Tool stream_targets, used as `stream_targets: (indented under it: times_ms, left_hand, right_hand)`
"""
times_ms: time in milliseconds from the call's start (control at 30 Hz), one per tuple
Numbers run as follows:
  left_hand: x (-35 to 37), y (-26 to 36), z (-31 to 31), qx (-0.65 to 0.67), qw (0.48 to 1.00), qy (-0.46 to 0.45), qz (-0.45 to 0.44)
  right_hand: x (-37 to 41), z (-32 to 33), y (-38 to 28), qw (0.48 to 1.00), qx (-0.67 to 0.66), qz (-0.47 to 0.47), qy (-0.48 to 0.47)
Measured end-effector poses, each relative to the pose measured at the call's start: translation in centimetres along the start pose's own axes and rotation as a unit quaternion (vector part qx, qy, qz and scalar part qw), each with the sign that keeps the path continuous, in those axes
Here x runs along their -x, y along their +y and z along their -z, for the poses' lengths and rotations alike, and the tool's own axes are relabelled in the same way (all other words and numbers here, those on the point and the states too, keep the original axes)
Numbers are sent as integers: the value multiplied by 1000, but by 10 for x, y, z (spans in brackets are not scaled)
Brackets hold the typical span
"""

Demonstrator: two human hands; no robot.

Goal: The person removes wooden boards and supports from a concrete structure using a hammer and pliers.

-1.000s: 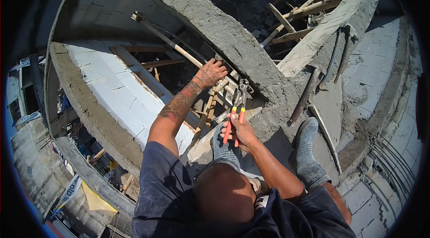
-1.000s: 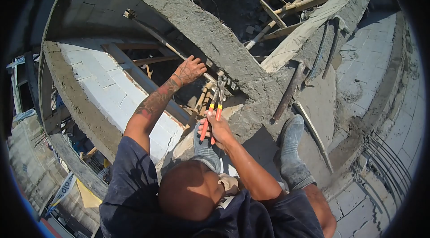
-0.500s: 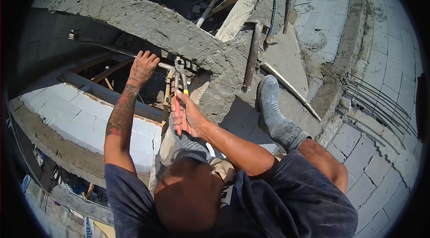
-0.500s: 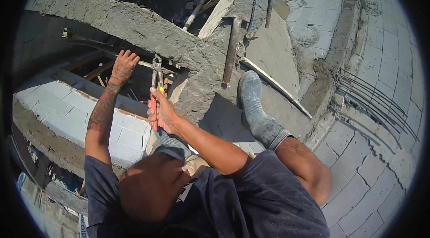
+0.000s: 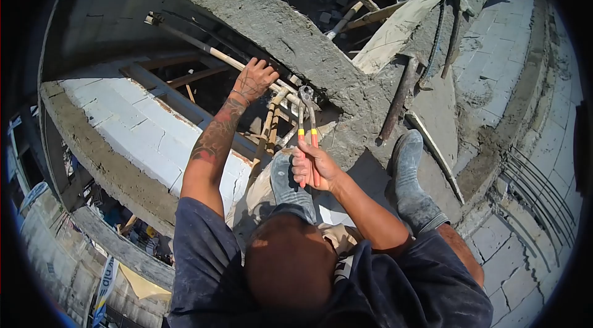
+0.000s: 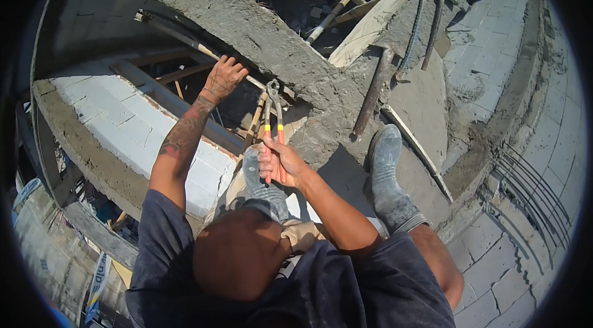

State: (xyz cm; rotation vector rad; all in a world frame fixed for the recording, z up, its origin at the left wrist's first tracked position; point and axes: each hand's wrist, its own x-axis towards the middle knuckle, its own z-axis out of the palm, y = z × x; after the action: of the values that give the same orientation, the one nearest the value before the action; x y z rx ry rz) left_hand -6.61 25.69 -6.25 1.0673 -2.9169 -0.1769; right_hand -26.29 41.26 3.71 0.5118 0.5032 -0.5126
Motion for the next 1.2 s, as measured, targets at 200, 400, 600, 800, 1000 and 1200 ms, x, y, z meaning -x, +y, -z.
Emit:
stream_targets:
  times_ms: [200, 400, 600, 800, 1000, 1200]
  left_hand:
    - [16, 0, -7, -1, 1000, -6, 13]
    - [20, 2, -6, -1, 1000, 5, 20]
    - [22, 3, -9, 12, 1000, 16, 15]
    - [21, 3, -6, 13, 1000, 15, 15]
    - [23, 3, -10, 4, 999, -23, 31]
    - [21, 2, -10, 10, 999, -16, 26]
  right_hand:
    - [-5, -4, -3, 906, 345, 66, 237]
    - [-13, -25, 5, 918, 308, 92, 231]
    - [-23, -26, 18, 937, 248, 120, 216]
    - [-28, -32, 22, 931, 257, 112, 234]
    - [-35, -30, 19, 921, 282, 113, 245]
    - [-41, -47, 24, 940, 147, 126, 280]
